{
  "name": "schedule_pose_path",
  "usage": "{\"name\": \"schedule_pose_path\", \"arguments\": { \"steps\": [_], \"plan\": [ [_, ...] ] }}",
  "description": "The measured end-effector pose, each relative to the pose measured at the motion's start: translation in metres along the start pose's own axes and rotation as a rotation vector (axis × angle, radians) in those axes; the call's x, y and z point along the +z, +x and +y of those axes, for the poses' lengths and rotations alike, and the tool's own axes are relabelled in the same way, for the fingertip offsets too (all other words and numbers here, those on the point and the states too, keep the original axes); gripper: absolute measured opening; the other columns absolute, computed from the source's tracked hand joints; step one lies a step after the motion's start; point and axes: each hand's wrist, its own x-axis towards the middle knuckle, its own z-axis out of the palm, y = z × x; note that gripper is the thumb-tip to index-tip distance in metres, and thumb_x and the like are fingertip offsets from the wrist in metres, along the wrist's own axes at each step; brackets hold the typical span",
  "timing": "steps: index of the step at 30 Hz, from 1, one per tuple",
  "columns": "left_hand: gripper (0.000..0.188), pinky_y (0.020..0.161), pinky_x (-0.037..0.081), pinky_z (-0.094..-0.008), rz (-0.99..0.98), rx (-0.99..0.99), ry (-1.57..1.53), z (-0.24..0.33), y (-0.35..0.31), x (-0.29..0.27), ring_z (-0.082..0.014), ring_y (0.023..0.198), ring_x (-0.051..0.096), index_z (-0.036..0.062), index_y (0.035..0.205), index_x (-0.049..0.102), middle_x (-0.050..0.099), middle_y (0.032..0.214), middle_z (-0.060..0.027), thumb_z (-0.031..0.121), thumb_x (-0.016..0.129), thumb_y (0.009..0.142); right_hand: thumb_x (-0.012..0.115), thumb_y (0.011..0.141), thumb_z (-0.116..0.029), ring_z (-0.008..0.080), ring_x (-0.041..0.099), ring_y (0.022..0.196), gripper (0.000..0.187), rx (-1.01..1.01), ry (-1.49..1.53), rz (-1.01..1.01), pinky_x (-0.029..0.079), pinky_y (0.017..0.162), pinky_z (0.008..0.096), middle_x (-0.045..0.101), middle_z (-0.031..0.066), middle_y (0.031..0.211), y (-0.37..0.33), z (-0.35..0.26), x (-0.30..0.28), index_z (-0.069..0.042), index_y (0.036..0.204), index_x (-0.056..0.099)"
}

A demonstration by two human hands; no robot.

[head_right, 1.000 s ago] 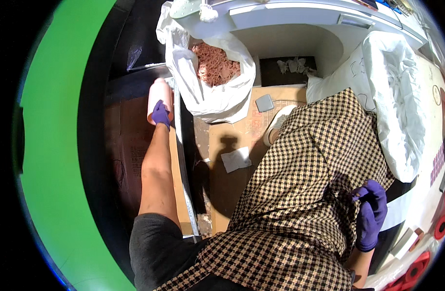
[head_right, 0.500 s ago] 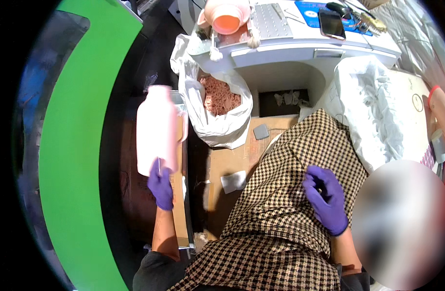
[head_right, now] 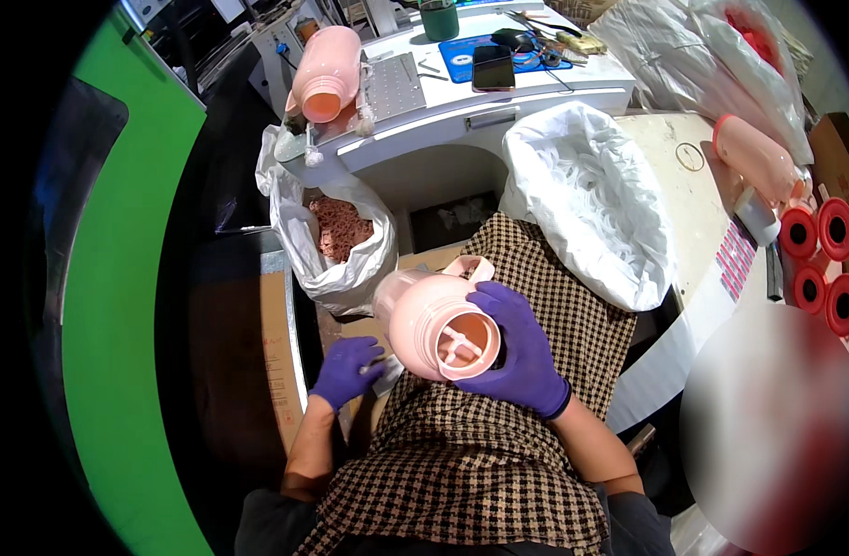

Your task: The person sits at a workbench and repeatedly assembles pink plastic containers by inserting a red circular insert into the opening and screwing on a red lid. The person handles the containers one at a time, places the finished units aside, and continues the cycle.

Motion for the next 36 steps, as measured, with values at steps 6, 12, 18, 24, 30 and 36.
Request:
{"name": "schedule_pose_path", "arguments": {
  "steps": [6,12,18,24,30,36],
  "plan": [
    [0.089,0.109,0.038,-0.0496,0.338,0.044,-0.026,0.107,0.044,-0.085,-0.0439,0.128,0.05,-0.001,0.138,0.051,0.052,0.137,-0.0263,0.035,0.09,0.066,0.093,0.065,-0.03,0.0364,0.05,0.133,0.09,-0.052,-0.041,-0.142,0.04,0.111,0.0455,0.05,0.0174,0.145,0.015,-0.02,0.002,-0.006,0.141,0.05],
    [0.092,0.107,0.039,-0.0517,0.456,0.094,-0.073,0.103,0.065,-0.056,-0.0401,0.12,0.057,-0.0007,0.137,0.055,0.061,0.126,-0.0224,0.037,0.09,0.06,0.083,0.077,-0.021,0.0401,0.04,0.141,0.09,0.063,-0.199,-0.294,0.034,0.117,0.0439,0.044,0.0231,0.149,0.012,-0.041,0.0,0.0,0.151,0.034],
    [0.076,0.096,0.042,-0.0487,0.383,0.013,-0.021,0.112,0.061,-0.034,-0.0329,0.109,0.061,0.0104,0.132,0.062,0.067,0.118,-0.0099,0.049,0.079,0.069,0.086,0.073,-0.043,0.0355,0.068,0.102,0.077,-0.125,-0.309,-0.284,0.059,0.08,0.0377,0.059,0.0209,0.13,-0.018,-0.049,0.021,-0.007,0.134,0.054],
    [0.06,0.087,0.045,-0.0491,0.412,0.266,0.157,0.125,0.06,-0.022,-0.0271,0.099,0.064,0.0111,0.123,0.069,0.067,0.112,-0.0067,0.047,0.072,0.075,0.081,0.077,-0.047,0.0298,0.07,0.084,0.066,0.007,-0.228,-0.387,0.058,0.07,0.0383,0.064,0.0135,0.118,-0.046,0.002,0.043,-0.01,0.127,0.06],
    [0.062,0.101,0.041,-0.0571,0.348,0.351,0.23,0.118,0.065,-0.014,-0.0299,0.112,0.062,0.012,0.127,0.066,0.066,0.123,-0.0111,0.042,0.073,0.073,0.08,0.078,-0.044,0.0342,0.068,0.082,0.073,0.019,-0.249,-0.481,0.057,0.069,0.0421,0.062,0.021,0.117,-0.046,-0.004,0.042,-0.003,0.132,0.052],
    [0.073,0.104,0.037,-0.0633,0.292,0.259,-0.102,0.113,0.058,-0.032,-0.0336,0.114,0.062,0.0001,0.124,0.062,0.065,0.124,-0.015,0.048,0.08,0.071,0.069,0.084,-0.015,0.0343,0.068,0.083,0.051,0.175,0.08,-0.51,0.056,0.069,0.0394,0.063,0.0183,0.106,-0.014,-0.051,0.006,-0.007,0.132,0.055]
  ]
}}
